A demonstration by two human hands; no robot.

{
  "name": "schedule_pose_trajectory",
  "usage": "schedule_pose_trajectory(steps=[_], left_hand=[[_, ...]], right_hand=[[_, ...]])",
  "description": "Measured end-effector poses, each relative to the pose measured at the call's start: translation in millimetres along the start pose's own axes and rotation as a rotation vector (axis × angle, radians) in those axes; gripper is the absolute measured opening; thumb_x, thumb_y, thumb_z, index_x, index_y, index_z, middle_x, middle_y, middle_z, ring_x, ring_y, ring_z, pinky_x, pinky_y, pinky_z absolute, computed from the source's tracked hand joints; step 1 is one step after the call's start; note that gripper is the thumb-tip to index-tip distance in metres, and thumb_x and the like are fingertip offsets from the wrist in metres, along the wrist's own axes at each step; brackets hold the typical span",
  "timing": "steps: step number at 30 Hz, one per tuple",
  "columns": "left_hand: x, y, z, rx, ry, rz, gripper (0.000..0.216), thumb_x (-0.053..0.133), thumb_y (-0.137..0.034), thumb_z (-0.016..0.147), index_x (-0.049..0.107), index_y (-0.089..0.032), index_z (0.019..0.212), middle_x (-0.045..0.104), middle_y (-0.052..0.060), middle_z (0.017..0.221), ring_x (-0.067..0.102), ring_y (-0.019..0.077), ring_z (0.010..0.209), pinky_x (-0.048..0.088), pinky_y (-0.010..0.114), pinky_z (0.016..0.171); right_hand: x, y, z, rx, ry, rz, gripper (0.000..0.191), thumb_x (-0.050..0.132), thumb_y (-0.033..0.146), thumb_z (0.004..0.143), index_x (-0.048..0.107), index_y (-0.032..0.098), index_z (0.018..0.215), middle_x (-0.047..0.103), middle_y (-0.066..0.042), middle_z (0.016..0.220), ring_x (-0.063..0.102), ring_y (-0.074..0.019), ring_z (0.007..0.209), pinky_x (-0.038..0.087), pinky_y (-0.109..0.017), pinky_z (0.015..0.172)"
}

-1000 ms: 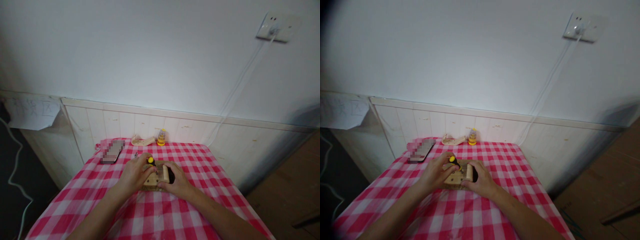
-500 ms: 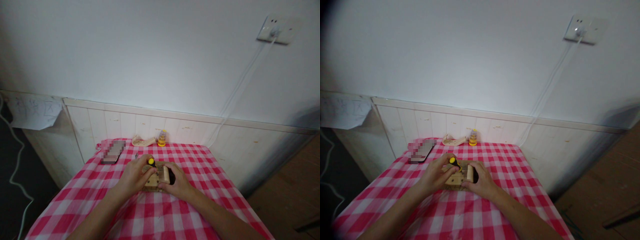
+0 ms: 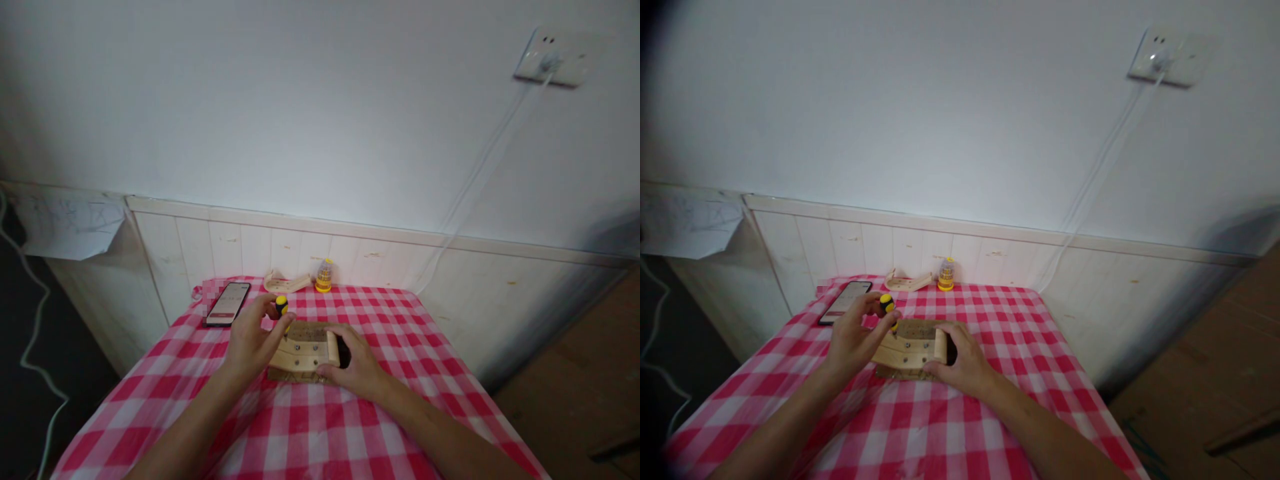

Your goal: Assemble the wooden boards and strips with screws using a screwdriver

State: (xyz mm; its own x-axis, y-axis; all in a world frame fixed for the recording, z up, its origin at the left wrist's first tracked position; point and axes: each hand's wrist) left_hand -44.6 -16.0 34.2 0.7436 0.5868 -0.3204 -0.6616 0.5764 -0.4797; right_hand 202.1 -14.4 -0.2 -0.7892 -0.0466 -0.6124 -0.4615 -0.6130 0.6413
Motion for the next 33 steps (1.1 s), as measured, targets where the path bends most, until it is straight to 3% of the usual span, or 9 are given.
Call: schedule_pose_trajectory(steps=[9, 19, 33], left_hand=[[5.9, 4.4, -10.6, -0.102, 0.160, -0.147, 0.030, 0.069, -0.035, 0.087, 0.055, -0.022, 0.110, 0.069, 0.001, 0.087, 0.067, 0.0162, 0.078, 0.055, 0.028, 0.071], [5.7, 3.2, -9.7, -0.158, 0.200, -0.142, 0.032, 0.070, -0.038, 0.086, 0.055, -0.022, 0.109, 0.069, 0.000, 0.085, 0.067, 0.0170, 0.077, 0.054, 0.029, 0.069], [2.5, -4.0, -4.8, -0.185, 0.213, -0.099, 0.025, 0.069, -0.038, 0.083, 0.052, -0.023, 0.091, 0.063, -0.004, 0.072, 0.062, 0.0149, 0.066, 0.047, 0.025, 0.061]], right_hand=[[-0.7, 2.5, -0.2, 0.006, -0.003, -0.026, 0.071, 0.091, 0.029, 0.066, 0.056, 0.027, 0.128, 0.066, -0.007, 0.122, 0.063, -0.0269, 0.110, 0.052, -0.043, 0.094], [-0.8, -0.5, 0.0, -0.005, 0.006, -0.007, 0.068, 0.090, 0.033, 0.069, 0.056, 0.028, 0.127, 0.066, -0.008, 0.123, 0.064, -0.0273, 0.111, 0.052, -0.044, 0.094], [-0.9, 1.1, 0.2, 0.013, 0.009, -0.014, 0.069, 0.090, 0.031, 0.067, 0.056, 0.026, 0.127, 0.066, -0.008, 0.123, 0.063, -0.0271, 0.112, 0.051, -0.043, 0.095]])
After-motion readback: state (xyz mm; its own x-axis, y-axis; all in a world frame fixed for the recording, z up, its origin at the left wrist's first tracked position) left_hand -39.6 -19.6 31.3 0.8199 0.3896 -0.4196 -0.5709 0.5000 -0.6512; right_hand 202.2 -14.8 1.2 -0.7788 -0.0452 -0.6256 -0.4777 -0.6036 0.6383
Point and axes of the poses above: each hand's wrist, its own z-axis towards the middle knuckle, its own x-axis out of the palm, y = z × x
